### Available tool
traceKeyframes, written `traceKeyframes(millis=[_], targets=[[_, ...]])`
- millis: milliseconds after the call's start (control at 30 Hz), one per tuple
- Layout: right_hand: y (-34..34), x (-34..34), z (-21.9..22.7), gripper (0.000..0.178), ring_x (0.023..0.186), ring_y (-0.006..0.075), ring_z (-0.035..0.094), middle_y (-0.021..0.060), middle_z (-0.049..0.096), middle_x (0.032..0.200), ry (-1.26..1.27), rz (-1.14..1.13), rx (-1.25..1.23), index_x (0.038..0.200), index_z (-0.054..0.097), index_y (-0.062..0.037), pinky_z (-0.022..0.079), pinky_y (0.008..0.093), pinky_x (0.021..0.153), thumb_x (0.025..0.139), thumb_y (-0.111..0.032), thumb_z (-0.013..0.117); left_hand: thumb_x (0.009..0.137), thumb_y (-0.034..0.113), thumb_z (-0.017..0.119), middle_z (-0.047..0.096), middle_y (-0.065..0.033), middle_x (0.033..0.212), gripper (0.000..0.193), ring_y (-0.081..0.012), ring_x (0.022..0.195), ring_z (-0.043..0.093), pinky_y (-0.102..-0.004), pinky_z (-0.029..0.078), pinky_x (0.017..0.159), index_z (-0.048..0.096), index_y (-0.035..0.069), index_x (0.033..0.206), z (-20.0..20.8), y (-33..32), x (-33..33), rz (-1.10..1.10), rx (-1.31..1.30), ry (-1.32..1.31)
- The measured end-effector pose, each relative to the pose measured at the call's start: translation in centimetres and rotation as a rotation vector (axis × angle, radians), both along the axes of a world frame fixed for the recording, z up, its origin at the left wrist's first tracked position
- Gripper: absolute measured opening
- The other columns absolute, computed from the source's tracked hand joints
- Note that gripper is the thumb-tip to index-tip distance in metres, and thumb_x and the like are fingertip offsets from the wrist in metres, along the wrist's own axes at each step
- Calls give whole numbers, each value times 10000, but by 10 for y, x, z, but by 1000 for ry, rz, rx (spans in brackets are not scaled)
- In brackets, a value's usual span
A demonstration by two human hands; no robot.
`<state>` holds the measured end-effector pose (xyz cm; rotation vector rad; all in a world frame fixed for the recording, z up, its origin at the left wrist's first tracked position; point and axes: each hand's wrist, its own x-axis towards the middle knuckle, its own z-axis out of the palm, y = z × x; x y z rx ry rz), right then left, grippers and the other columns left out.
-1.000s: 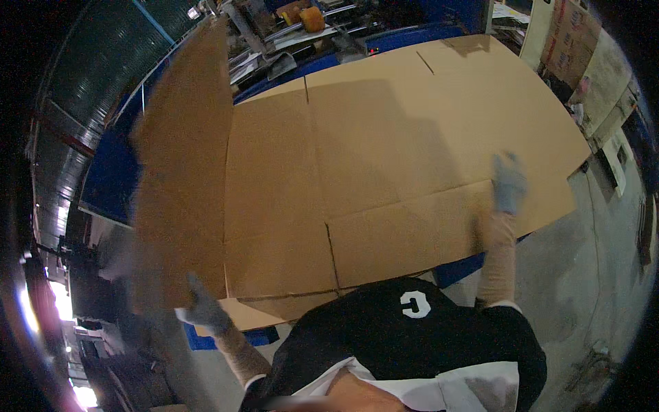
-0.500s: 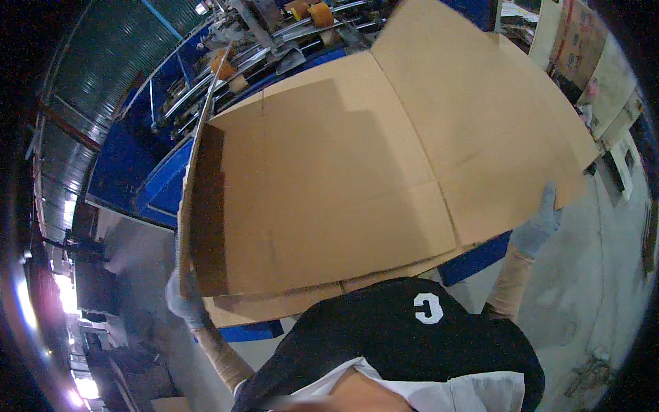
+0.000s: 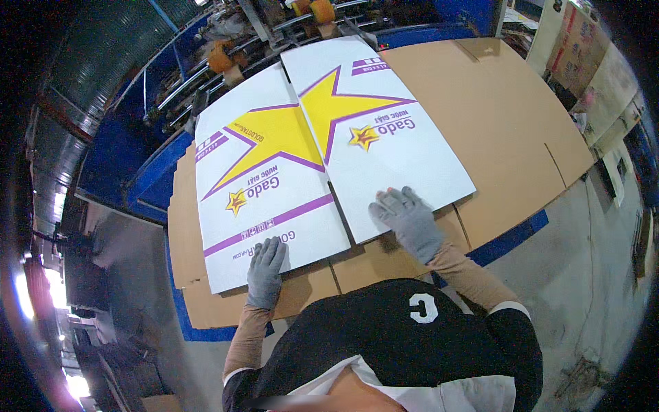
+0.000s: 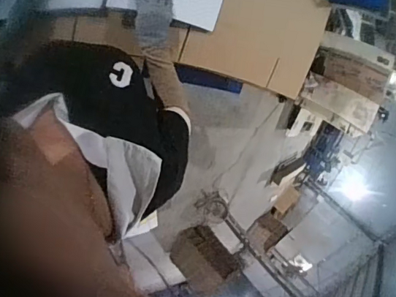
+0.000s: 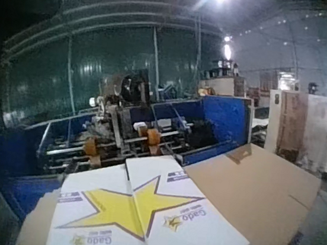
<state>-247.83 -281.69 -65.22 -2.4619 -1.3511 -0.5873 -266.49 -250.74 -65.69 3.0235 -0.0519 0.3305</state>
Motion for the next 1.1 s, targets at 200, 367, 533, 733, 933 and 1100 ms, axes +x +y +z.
traceKeyframes(millis=[200, 367, 533, 733, 933, 1100], targets=[[3, 3, -25, 372, 1141, 293, 572, 100, 604, 1201, 65, 9, 8, 1142, 634, -149, 440, 454, 988, 787, -104, 530, 712, -53, 500, 501, -152, 1346, 545, -333, 1268, 452, -471, 315, 1095, 530, 35, 1249, -6, 2, 1, -12, -20, 36], [9, 5, -50, 386, 1142, 291, 571, 99, 600, 1208, 14, 14, 99, 1153, 619, -147, 448, 450, 980, 782, -89, 531, 712, -61, 489, 507, -140, 1343, 544, -318, 1272, 450, -457, 306, 1101, 544, 46, 1243, -27, 12, 9, -11, 35, -74], [20, 6, -73, 440, 1138, 287, 568, 88, 594, 1213, -12, 7, 171, 1163, 613, -151, 437, 428, 996, 747, -35, 530, 715, -48, 529, 503, -104, 1350, 582, -287, 1267, 453, -457, 332, 1074, 521, 89, 1281, -41, 27, 16, -15, 147, -161], [9, -9, -88, 419, 1112, 298, 576, 74, 609, 1153, -71, 44, 176, 1150, 617, -154, 448, 413, 977, 753, -54, 532, 712, -27, 546, 525, -90, 1321, 577, -283, 1222, 489, -479, 356, 1036, 532, 118, 1271, -44, 19, -2, -15, 276, -132], [17, 0, -83, 388, 1129, 289, 559, 77, 614, 1171, -123, -12, 128, 1183, 601, -169, 454, 421, 937, 813, -112, 500, 765, 43, 540, 573, -90, 1231, 504, -266, 1142, 536, -480, 408, 950, 528, 136, 1260, -37, 22, -1, 85, 382, -214], [13, 14, -90, 387, 1184, 308, 518, 118, 534, 1316, -151, -416, 83, 1251, 540, -157, 380, 468, 999, 884, -146, 419, 807, 135, 565, 575, -105, 1216, 435, -271, 1154, 524, -464, 390, 974, 538, 106, 1240, -30, -19, -25, 252, 313, -218]])
